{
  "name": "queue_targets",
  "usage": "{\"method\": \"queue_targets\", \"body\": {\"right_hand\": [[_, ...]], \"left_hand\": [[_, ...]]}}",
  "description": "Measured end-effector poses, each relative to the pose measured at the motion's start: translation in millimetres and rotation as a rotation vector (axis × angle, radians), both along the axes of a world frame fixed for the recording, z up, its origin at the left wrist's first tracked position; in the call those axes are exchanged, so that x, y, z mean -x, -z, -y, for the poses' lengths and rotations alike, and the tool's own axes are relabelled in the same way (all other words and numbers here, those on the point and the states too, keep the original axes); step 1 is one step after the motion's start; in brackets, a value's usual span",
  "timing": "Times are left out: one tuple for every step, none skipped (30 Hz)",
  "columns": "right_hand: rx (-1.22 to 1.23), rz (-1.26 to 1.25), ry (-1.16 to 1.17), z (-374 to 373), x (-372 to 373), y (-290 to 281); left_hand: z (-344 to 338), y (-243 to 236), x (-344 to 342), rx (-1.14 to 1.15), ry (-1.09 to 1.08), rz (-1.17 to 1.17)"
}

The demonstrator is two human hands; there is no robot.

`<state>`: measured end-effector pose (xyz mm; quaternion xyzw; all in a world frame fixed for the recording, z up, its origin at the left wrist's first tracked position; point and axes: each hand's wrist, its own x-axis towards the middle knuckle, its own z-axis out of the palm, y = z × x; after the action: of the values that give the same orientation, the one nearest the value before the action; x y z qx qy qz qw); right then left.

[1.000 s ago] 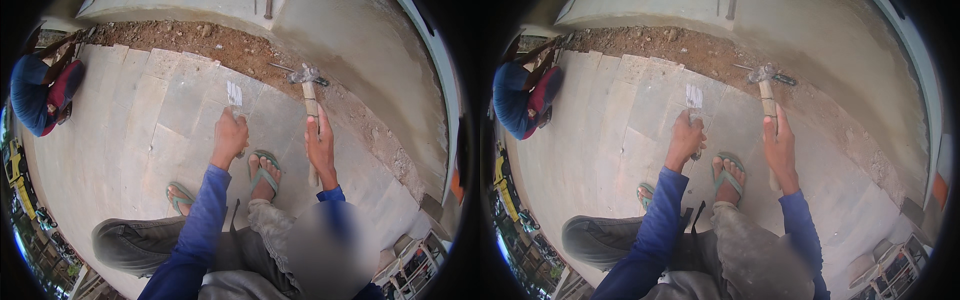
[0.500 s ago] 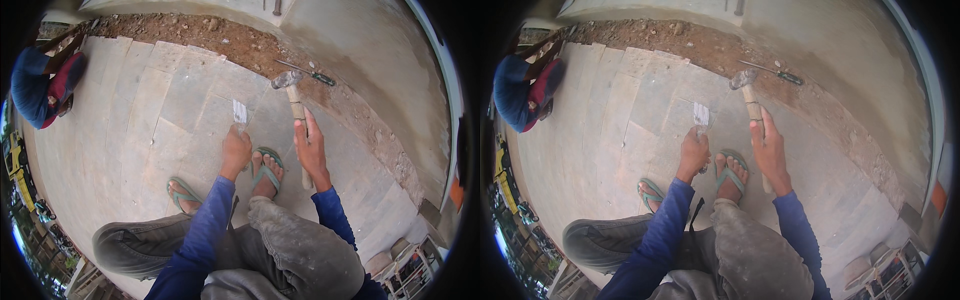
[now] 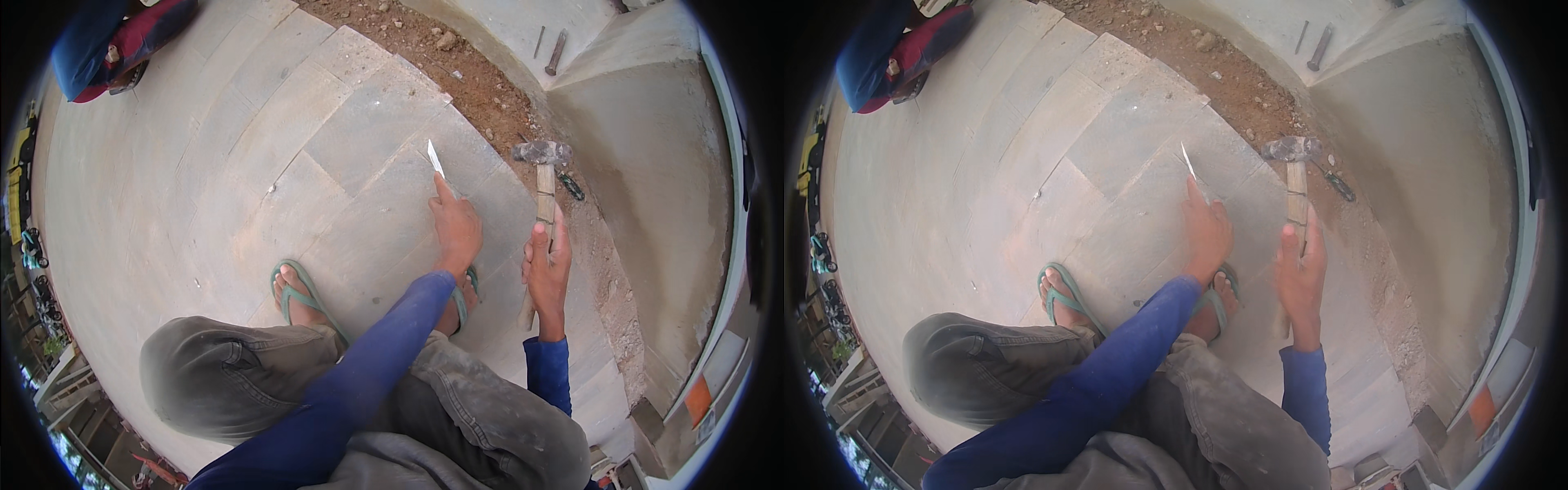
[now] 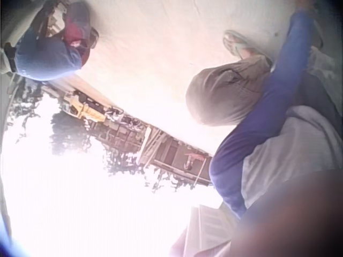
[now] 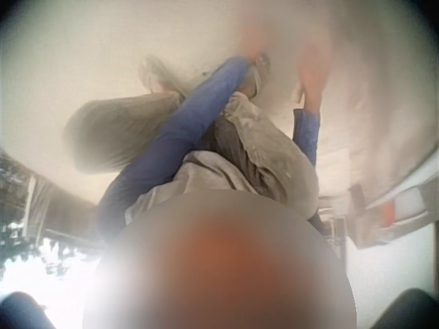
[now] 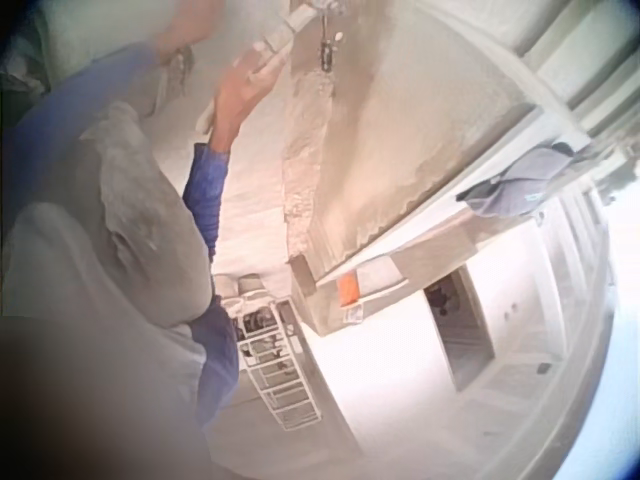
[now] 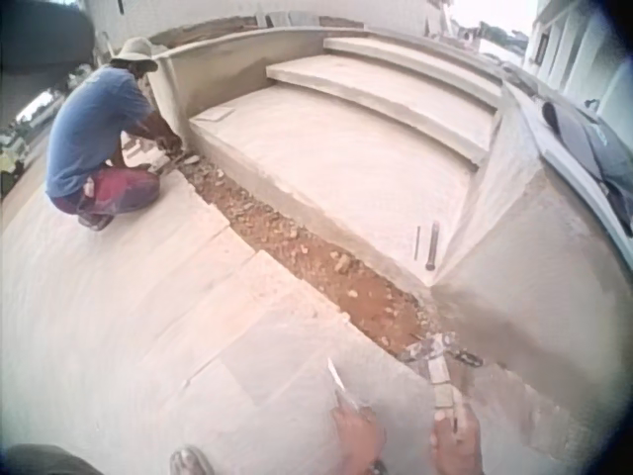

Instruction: The person uses a hammer and a metal chisel to chip away at the edges of light-colored stone tiles on a set of outdoor stairs. They repeatedly strike the chisel to break off small fragments and adjust the tile edges, working alongside another person who is also engaged in similar construction tasks.

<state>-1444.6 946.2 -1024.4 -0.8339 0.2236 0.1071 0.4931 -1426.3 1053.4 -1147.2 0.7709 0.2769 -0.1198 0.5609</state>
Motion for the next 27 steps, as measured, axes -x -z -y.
{"method": "queue_targets", "body": {"right_hand": [[-0.028,-0.032,0.012,-6,-3,-7],[-0.055,-0.064,0.024,-11,-7,-11],[-0.04,-0.03,0.013,-13,-8,-11],[-0.026,0.006,0.001,-16,-10,-9],[-0.014,0.042,-0.012,-18,-13,-9],[-0.016,0.032,-0.043,-20,-17,-11],[-0.017,0.023,-0.075,-23,-22,-14],[-0.02,0.013,-0.108,-25,-26,-15],[-0.019,0.009,-0.109,-26,-30,-15],[-0.023,0.012,-0.114,-28,-35,-11],[-0.028,0.015,-0.12,-29,-41,-8],[-0.021,0.007,-0.152,-31,-46,-6],[-0.01,0.009,-0.176,-33,-45,-5],[0.0,0.01,-0.199,-34,-45,-4],[-0.018,0.014,-0.213,-30,-46,-5],[-0.037,0.017,-0.227,-25,-46,-4],[-0.056,0.019,-0.239,-20,-46,-3],[-0.054,0.042,-0.282,-17,-48,1],[-0.051,0.065,-0.324,-14,-50,4],[-0.049,0.087,-0.364,-10,-52,9],[0.029,0.118,-0.433,-2,-51,17],[0.108,0.145,-0.506,4,-59,22],[0.155,0.144,-0.554,7,-64,25],[0.199,0.14,-0.606,6,-70,24],[0.209,0.108,-0.633,0,-74,19],[0.222,0.124,-0.69,-3,-81,20],[0.239,0.14,-0.744,-5,-87,21]], "left_hand": [[1,1,-2,0.02,-0.024,-0.003],[1,2,-2,0.026,-0.077,0.02],[6,1,-3,0.041,-0.123,0.043],[8,0,-3,0.055,-0.169,0.067],[9,0,-2,0.067,-0.171,0.072],[7,1,-1,0.074,-0.175,0.074],[6,2,-1,0.08,-0.181,0.076],[5,2,-1,0.091,-0.199,0.051],[4,1,-3,0.104,-0.217,0.021],[1,-2,-8,0.113,-0.239,0.0],[-1,-5,-13,0.125,-0.225,-0.019],[-5,-7,-15,0.125,-0.218,-0.046],[-8,-9,-13,0.13,-0.202,-0.065],[-9,-9,-14,0.124,-0.264,-0.041],[0,-11,-21,0.139,-0.299,-0.008],[8,-12,-26,0.153,-0.333,0.024],[12,-12,-27,0.164,-0.34,0.009],[11,-8,-29,0.155,-0.371,0.002],[12,-6,-32,0.147,-0.401,-0.005],[15,-4,-37,0.14,-0.423,0.031],[18,-3,-35,0.137,-0.426,0.062],[22,-3,-36,0.136,-0.433,0.088],[25,-3,-36,0.134,-0.444,0.092],[27,1,-37,0.128,-0.464,0.096],[28,5,-39,0.122,-0.485,0.101],[30,9,-40,0.092,-0.494,0.12],[33,15,-41,0.066,-0.5,0.141]]}}
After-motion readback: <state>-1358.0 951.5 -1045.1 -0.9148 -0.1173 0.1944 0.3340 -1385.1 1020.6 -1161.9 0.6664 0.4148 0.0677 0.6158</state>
